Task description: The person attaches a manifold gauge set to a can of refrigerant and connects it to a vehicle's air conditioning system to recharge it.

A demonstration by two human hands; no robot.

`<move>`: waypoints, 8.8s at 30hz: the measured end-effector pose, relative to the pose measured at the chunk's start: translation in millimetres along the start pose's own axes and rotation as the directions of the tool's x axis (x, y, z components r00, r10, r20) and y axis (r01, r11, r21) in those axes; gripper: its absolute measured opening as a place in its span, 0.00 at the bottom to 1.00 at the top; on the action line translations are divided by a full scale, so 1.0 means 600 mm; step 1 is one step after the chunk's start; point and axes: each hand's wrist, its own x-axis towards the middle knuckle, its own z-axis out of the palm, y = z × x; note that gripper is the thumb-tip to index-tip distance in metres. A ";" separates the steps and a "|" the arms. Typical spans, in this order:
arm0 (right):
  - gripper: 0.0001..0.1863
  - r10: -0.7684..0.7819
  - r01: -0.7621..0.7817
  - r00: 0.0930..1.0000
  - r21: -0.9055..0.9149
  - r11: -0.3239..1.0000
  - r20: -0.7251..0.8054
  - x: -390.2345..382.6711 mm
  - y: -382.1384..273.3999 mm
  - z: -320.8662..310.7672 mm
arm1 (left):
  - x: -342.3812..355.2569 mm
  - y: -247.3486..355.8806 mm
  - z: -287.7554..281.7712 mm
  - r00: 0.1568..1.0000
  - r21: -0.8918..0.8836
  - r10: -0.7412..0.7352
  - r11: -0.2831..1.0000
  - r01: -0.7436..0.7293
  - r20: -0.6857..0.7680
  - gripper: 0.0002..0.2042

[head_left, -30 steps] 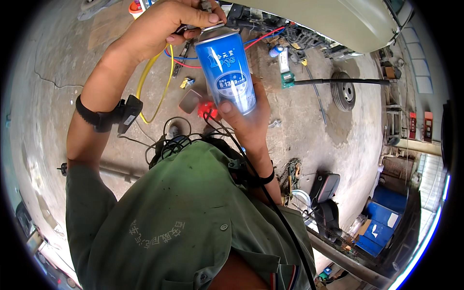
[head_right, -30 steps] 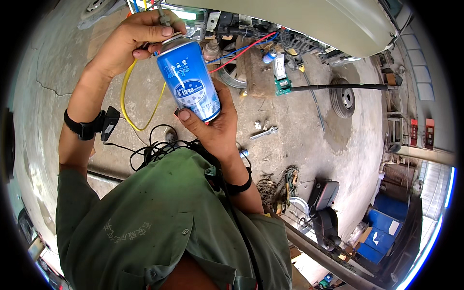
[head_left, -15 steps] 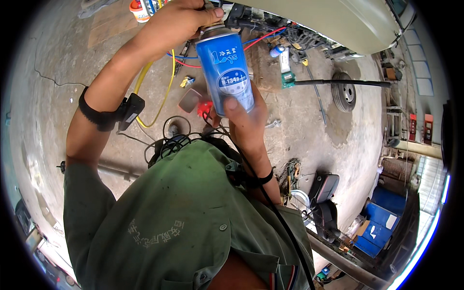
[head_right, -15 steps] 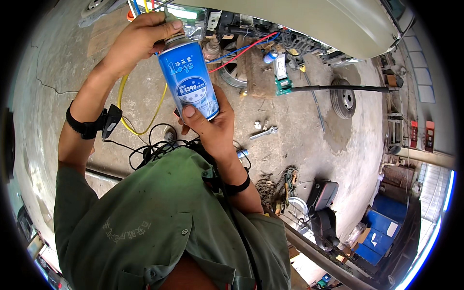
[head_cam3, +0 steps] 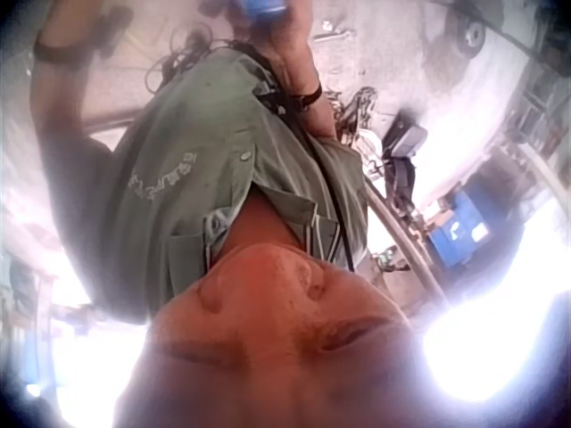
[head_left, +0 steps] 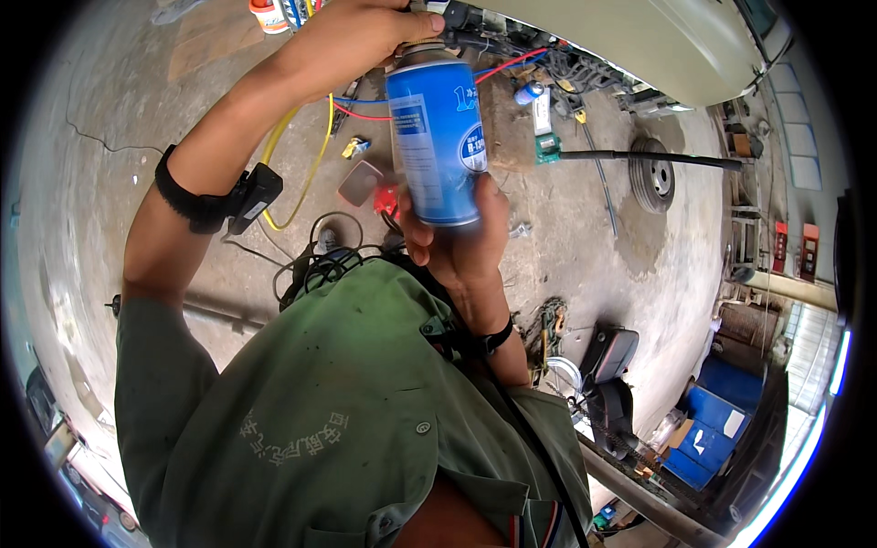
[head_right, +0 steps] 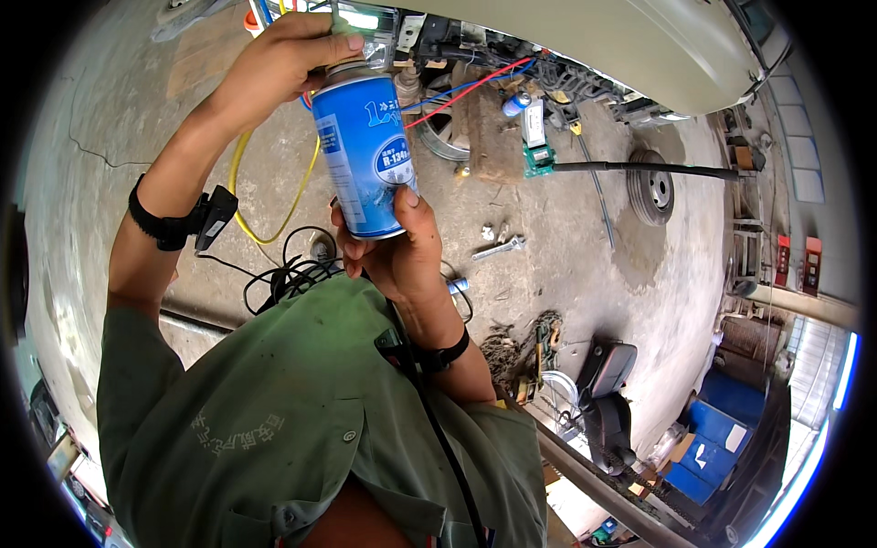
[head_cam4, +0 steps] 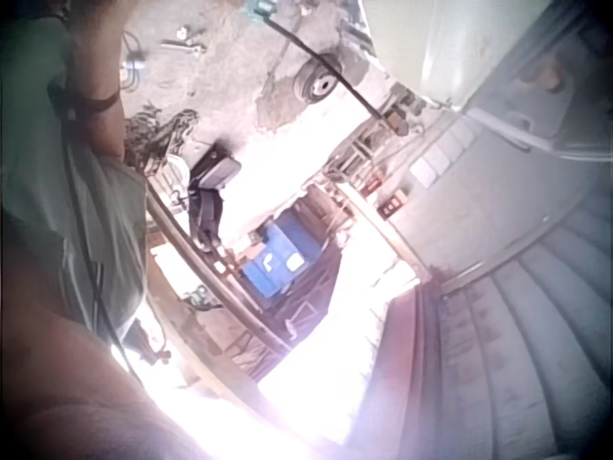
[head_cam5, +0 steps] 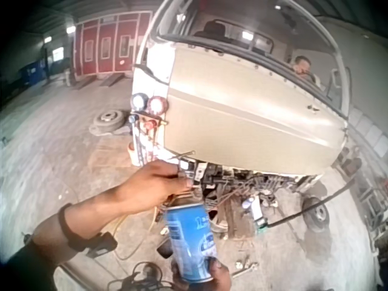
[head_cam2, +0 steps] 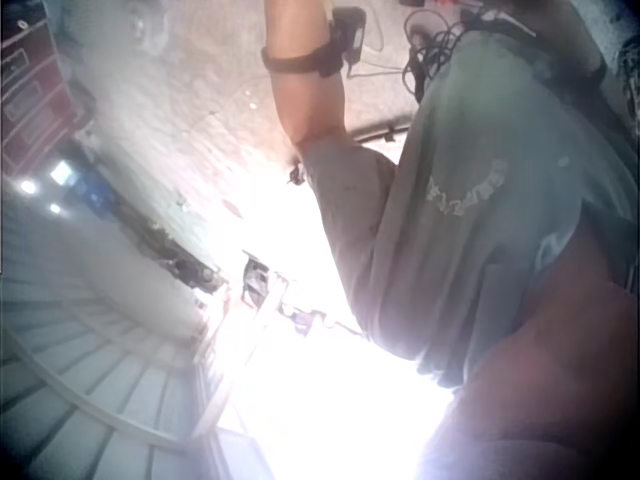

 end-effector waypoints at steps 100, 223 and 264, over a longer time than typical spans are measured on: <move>0.28 -0.208 0.105 0.772 -0.444 -0.890 0.601 0.043 -0.032 0.063 | -0.022 -0.144 0.057 0.886 -0.965 -0.448 0.262 0.006 -0.116 0.21; 0.12 -0.676 0.514 0.697 -0.488 0.705 -0.241 0.197 0.114 0.063 | -0.091 -0.189 -0.210 0.998 -0.595 -0.037 0.802 0.057 0.046 0.37; 0.16 -0.789 0.047 0.599 -0.990 -0.133 0.135 0.113 0.126 0.105 | -0.063 -0.186 -0.103 0.985 -0.979 -0.107 0.138 0.151 0.137 0.33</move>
